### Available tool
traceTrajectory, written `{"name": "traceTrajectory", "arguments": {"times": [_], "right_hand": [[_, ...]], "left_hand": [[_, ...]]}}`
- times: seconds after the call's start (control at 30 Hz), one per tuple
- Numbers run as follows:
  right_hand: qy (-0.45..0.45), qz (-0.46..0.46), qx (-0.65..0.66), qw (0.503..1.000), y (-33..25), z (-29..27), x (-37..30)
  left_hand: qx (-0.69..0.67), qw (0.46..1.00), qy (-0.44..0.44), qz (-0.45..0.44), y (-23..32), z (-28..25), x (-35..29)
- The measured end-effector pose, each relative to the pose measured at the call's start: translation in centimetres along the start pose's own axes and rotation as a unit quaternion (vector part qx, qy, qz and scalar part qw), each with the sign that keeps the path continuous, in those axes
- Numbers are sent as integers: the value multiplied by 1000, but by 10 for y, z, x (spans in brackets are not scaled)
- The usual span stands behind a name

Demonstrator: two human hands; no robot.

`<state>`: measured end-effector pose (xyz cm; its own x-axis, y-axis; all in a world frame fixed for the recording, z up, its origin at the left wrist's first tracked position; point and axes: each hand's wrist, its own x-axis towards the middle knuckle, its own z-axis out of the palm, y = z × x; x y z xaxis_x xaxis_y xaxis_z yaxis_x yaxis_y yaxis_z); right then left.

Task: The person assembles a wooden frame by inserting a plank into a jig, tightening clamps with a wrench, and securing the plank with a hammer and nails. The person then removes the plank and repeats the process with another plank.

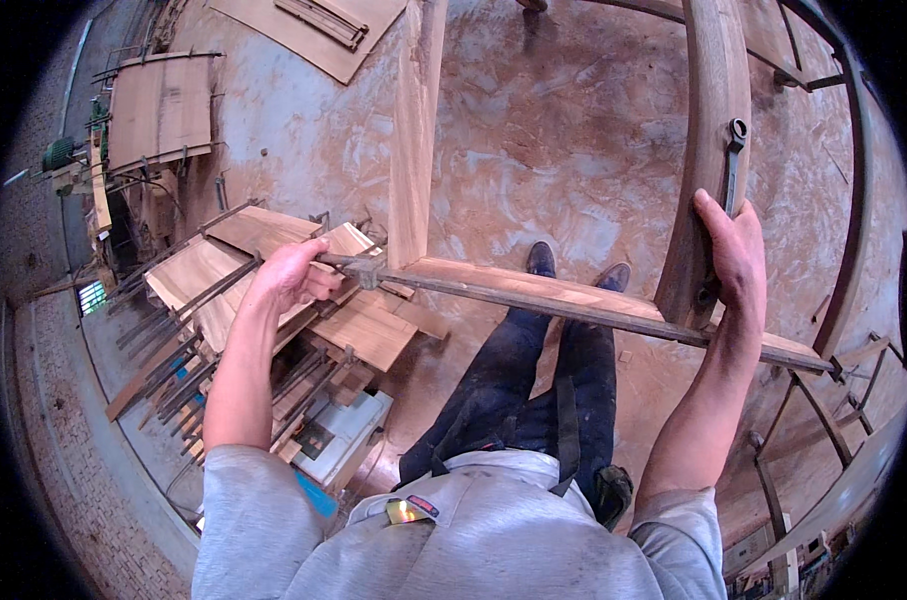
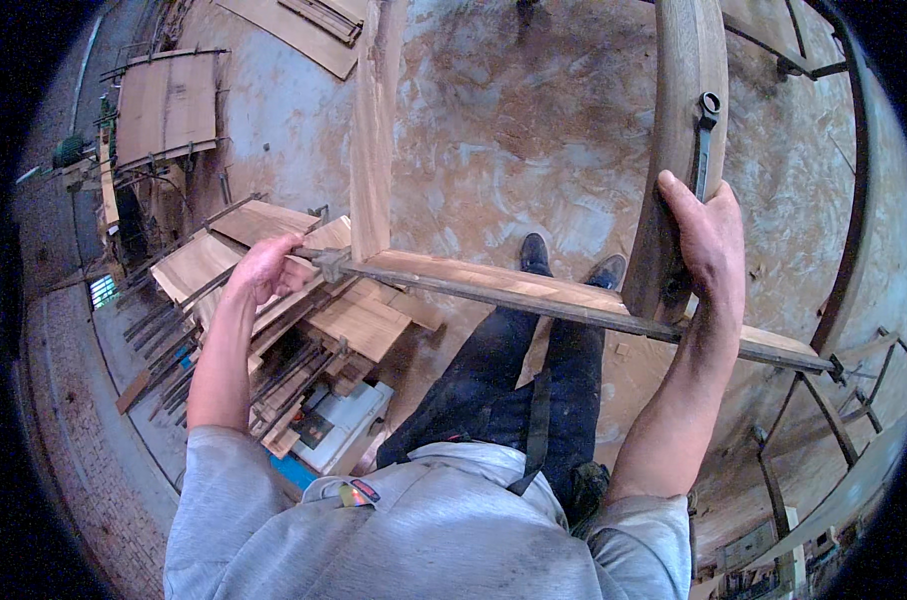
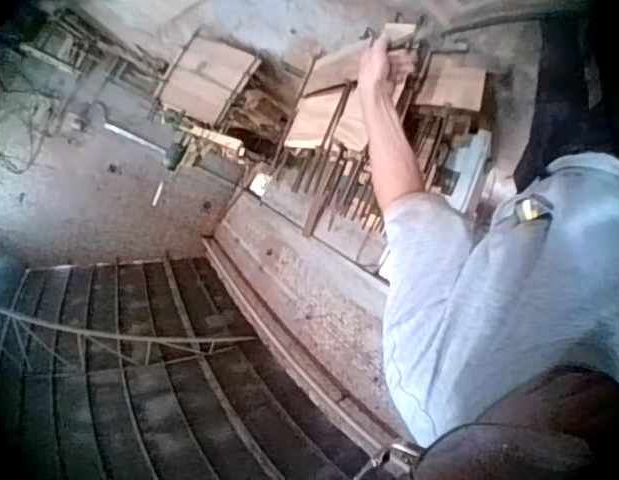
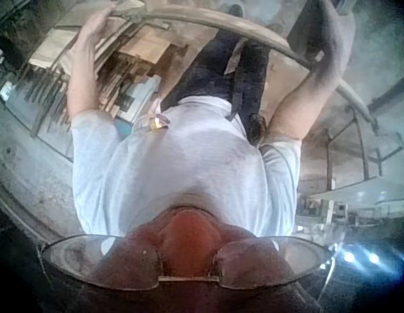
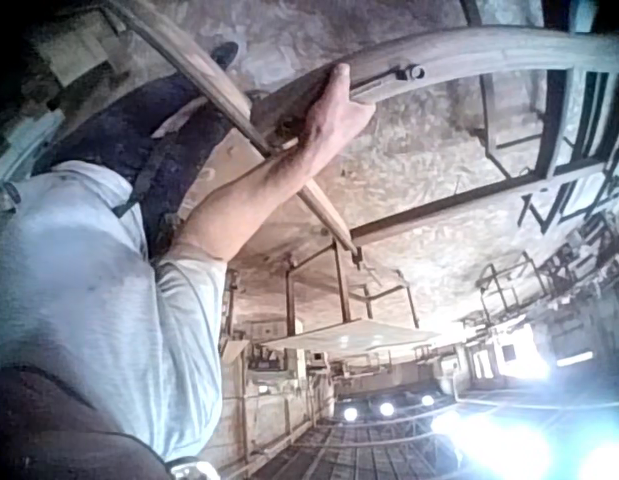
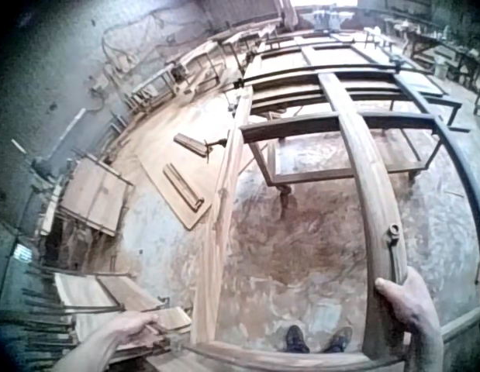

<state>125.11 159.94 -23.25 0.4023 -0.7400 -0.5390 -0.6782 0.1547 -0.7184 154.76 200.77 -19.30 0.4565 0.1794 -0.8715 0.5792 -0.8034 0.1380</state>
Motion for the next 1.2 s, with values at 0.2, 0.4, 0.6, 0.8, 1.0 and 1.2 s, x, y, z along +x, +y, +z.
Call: {"name": "traceTrajectory", "arguments": {"times": [0.2,0.4,0.6,0.8,1.0,1.2], "right_hand": [[-3,11,-4,1000,0,0,1],[-6,1,-2,1000,1,1,2],[-4,2,5,1000,-4,0,-2],[8,-8,-17,1000,-4,-2,0],[-24,-10,-31,999,-1,-5,4],[-44,-18,6,999,3,-4,6]], "left_hand": [[-208,965,-71,142,-13,13,16],[-233,934,-113,246,-28,0,37],[-282,926,8,251,-10,24,15],[-539,788,-31,296,-30,24,26],[-287,940,46,179,-29,0,2],[-216,966,-46,132,-18,-18,-19]]}}
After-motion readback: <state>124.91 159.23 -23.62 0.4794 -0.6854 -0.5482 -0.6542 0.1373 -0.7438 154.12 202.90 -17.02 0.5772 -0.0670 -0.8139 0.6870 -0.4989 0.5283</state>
